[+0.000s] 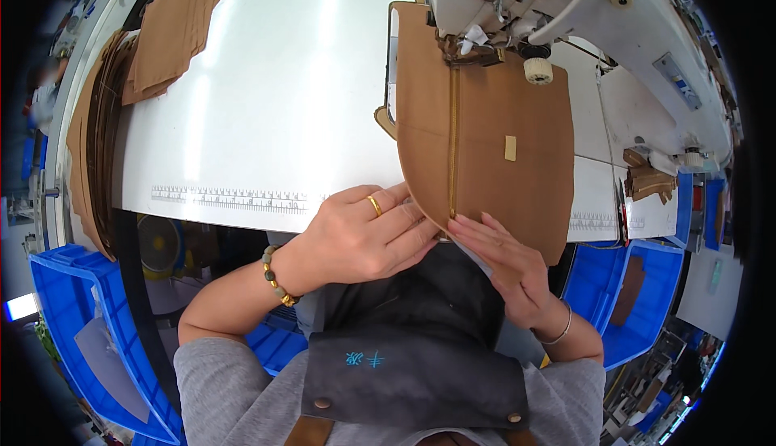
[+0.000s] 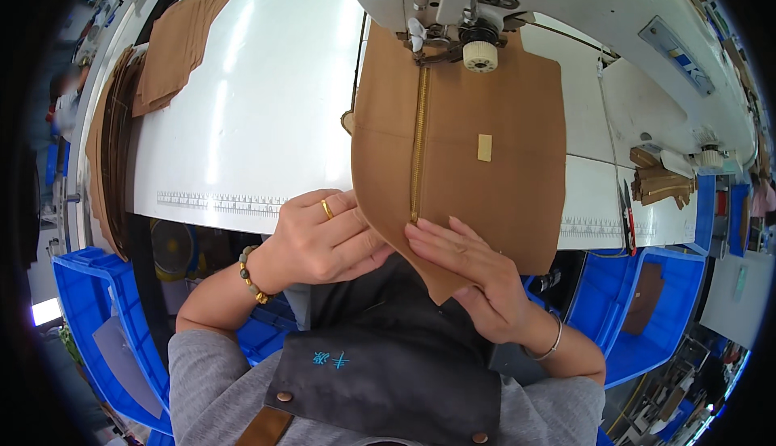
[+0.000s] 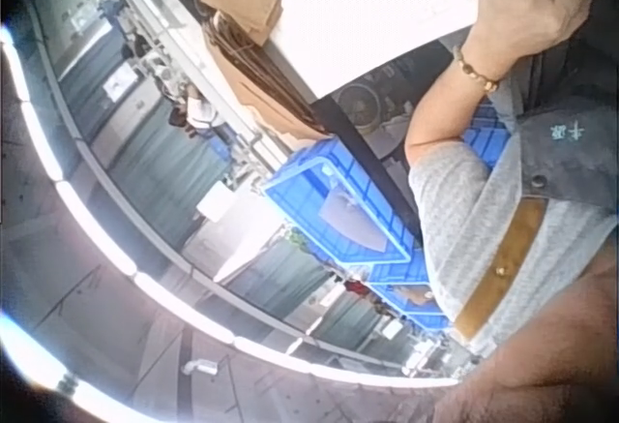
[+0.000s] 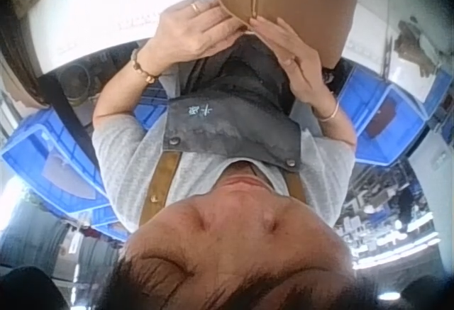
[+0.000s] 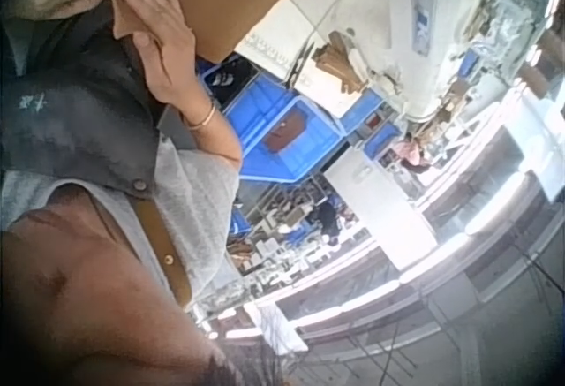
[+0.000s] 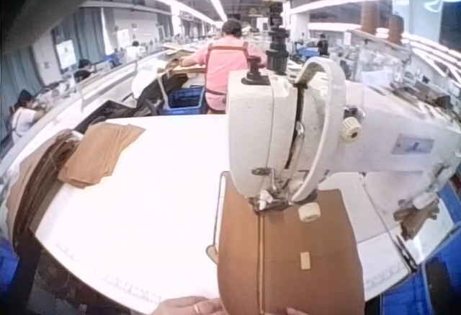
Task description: Sewing a zipper and additional leather components onto a main leather piece using an industrial sewing machine.
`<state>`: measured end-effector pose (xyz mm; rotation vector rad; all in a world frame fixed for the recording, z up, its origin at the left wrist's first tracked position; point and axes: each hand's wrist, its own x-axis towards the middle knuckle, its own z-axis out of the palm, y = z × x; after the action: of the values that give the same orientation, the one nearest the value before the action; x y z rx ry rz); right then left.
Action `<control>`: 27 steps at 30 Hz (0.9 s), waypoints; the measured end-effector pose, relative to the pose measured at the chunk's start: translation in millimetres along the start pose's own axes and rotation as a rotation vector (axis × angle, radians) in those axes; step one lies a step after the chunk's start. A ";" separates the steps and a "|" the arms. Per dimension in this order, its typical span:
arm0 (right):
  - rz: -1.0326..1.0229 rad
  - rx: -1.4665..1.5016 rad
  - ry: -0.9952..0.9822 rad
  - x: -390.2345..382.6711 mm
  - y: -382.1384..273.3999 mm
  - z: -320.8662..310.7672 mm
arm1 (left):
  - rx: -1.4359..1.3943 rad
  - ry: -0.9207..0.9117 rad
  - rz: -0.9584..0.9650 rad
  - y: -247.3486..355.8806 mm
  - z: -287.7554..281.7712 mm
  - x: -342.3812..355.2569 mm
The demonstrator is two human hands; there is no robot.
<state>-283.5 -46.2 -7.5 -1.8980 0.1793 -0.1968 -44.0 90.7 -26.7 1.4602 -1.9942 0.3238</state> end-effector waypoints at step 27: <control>0.341 0.556 0.352 -45.1 41.0 -80.8 | 0.415 -0.269 -0.086 48.2 9.9 10.3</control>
<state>-346.7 -123.9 -22.2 -1.2461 0.6158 -0.3109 -93.6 94.6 -19.9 1.9284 -2.1526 0.5550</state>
